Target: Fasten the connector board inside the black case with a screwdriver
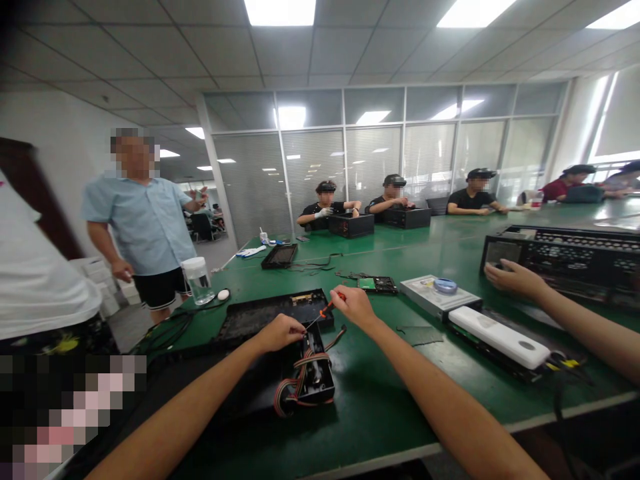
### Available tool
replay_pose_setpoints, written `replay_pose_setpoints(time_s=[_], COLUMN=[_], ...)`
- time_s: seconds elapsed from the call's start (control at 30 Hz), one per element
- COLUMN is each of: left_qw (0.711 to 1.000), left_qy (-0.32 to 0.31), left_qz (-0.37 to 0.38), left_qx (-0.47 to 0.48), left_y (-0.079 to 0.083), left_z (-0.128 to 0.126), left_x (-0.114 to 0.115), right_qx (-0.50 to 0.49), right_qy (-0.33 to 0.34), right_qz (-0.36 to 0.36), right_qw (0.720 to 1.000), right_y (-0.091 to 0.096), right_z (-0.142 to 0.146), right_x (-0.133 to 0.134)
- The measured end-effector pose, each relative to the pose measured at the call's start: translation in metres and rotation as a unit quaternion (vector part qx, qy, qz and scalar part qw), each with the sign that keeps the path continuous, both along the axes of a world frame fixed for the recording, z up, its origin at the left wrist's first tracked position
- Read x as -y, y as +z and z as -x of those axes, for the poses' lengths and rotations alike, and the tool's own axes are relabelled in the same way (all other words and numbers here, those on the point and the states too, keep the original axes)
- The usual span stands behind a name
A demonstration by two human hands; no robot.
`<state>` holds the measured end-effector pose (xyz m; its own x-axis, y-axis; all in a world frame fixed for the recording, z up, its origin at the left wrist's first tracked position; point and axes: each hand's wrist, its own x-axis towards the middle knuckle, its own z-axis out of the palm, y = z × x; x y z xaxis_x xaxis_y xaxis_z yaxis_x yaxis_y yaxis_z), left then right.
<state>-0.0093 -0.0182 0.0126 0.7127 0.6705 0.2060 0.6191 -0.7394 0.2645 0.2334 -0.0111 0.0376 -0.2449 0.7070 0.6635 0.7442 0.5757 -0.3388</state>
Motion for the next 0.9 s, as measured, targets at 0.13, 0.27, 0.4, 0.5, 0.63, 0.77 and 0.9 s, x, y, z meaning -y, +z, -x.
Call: replay_pose_setpoints(time_s=[0.13,0.27,0.4,0.5,0.63,0.77,0.9], left_qw=[1.000,1.000,1.000,1.000,1.000,1.000,1.000], left_qy=[0.003,0.002,0.001,0.009,0.019,0.015,0.016], left_qz=[0.005,0.007,0.005,0.006,0.015,0.016,0.016], left_qx=[0.000,0.003,0.005,0.003,0.006,0.007,0.007], left_y=[-0.001,-0.001,-0.001,-0.002,-0.003,-0.004,-0.004], left_z=[0.001,0.001,0.000,-0.001,-0.002,-0.001,0.000], left_x=[0.001,0.001,0.002,0.003,0.003,0.001,0.001], right_qx=[0.034,0.083,0.156,0.234,0.315,0.338,0.351], right_qy=[0.000,0.003,0.002,-0.023,0.020,-0.005,-0.035], right_qz=[-0.007,-0.031,-0.027,-0.006,0.027,0.047,0.081], right_qw=[0.999,0.996,0.987,0.972,0.949,0.940,0.932], right_y=[0.001,0.005,0.024,0.048,0.076,0.090,0.096], right_z=[0.000,0.002,0.011,0.026,0.048,0.067,0.078], right_x=[0.002,0.009,0.025,0.040,0.049,0.045,0.040])
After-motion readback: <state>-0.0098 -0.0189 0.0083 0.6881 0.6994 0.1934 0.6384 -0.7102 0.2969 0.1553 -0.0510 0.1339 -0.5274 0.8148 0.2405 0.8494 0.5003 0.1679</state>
